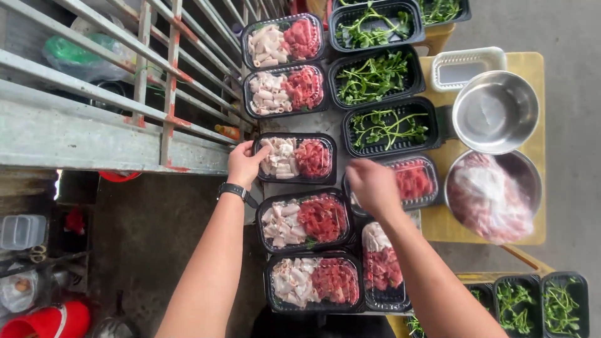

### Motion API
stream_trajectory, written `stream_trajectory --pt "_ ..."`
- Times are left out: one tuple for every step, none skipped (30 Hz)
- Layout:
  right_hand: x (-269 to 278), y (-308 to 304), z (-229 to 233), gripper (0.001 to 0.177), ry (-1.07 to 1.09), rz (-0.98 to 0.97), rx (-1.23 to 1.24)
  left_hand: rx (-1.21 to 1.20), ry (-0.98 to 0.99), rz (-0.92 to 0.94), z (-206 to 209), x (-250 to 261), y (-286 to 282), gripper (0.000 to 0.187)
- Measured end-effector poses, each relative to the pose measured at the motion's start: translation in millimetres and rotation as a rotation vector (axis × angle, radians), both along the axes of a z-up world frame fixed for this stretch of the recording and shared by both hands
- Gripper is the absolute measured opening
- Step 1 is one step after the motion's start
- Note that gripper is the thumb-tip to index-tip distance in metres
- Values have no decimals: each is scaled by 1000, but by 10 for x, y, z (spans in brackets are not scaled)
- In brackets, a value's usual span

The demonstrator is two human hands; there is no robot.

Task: The person arranges and stacks multiple black plastic containers filled with raw meat and vegetables on a metal table. They repeatedly pick up, move, and reposition the containers to organize them into neat rows.

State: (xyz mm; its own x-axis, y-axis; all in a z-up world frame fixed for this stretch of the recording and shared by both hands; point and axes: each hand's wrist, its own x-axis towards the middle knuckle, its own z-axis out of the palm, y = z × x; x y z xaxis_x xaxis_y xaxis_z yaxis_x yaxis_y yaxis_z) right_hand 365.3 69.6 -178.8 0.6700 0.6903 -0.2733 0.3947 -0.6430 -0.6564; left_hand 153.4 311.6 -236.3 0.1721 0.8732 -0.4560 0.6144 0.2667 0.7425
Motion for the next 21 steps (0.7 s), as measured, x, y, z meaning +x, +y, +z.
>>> stream_trajectory --pt "13 274 -170 31 -1 82 -113 -26 -55 28 -13 -32 26 57" --pt "-10 520 -342 36 3 161 -227 -55 -106 51 -23 -86 33 58" --pt "-68 671 -315 36 12 166 -230 -58 -96 56 -56 -111 21 58" --pt "-116 827 -280 43 72 147 -314 -107 -109 64 -85 -117 23 55" --pt "-165 976 -238 54 133 129 -399 -156 -122 72 -108 -126 18 52" --pt "-176 1042 -192 54 137 124 -402 -160 -119 67 -272 -187 126 52" --pt "-187 1101 -147 58 168 57 -350 -143 -140 73 -436 -249 225 49" --pt "-199 1102 -112 64 197 -18 -308 -138 -160 72 -631 -299 270 47" --pt "-217 1027 196 64 201 -32 -321 -154 -158 61 -307 -201 172 47" --pt "-206 970 514 77 227 -59 -280 -78 -233 60 22 -63 98 38" --pt "-198 916 839 93 253 -87 -239 -3 -308 61 359 70 25 30" --pt "-95 699 986 93 249 -109 -247 -18 -314 42 754 209 -69 30" --pt "-4 474 1147 96 249 -124 -178 44 -338 -75 1161 338 -165 35" --pt "98 255 1323 99 244 -132 -104 113 -366 -186 1585 468 -259 40" --pt "45 -41 1530 99 236 -149 -107 105 -376 -199 1685 637 -396 40" --pt "-30 -316 1740 86 398 -285 73 152 -403 -396 1802 779 -523 38" --pt "-109 -595 1954 74 556 -419 260 201 -429 -593 1926 921 -657 36" --pt "-215 -885 1944 74 543 -433 267 201 -442 -608 1891 1068 -877 36" --pt "-317 -1176 1930 66 592 -574 283 204 -447 -774 1857 1222 -1107 38" --pt "-412 -1466 1910 57 643 -711 298 208 -448 -935 1822 1373 -1344 41" --pt "-551 -1739 1715 57 631 -720 305 210 -460 -946 1730 1436 -1581 41"
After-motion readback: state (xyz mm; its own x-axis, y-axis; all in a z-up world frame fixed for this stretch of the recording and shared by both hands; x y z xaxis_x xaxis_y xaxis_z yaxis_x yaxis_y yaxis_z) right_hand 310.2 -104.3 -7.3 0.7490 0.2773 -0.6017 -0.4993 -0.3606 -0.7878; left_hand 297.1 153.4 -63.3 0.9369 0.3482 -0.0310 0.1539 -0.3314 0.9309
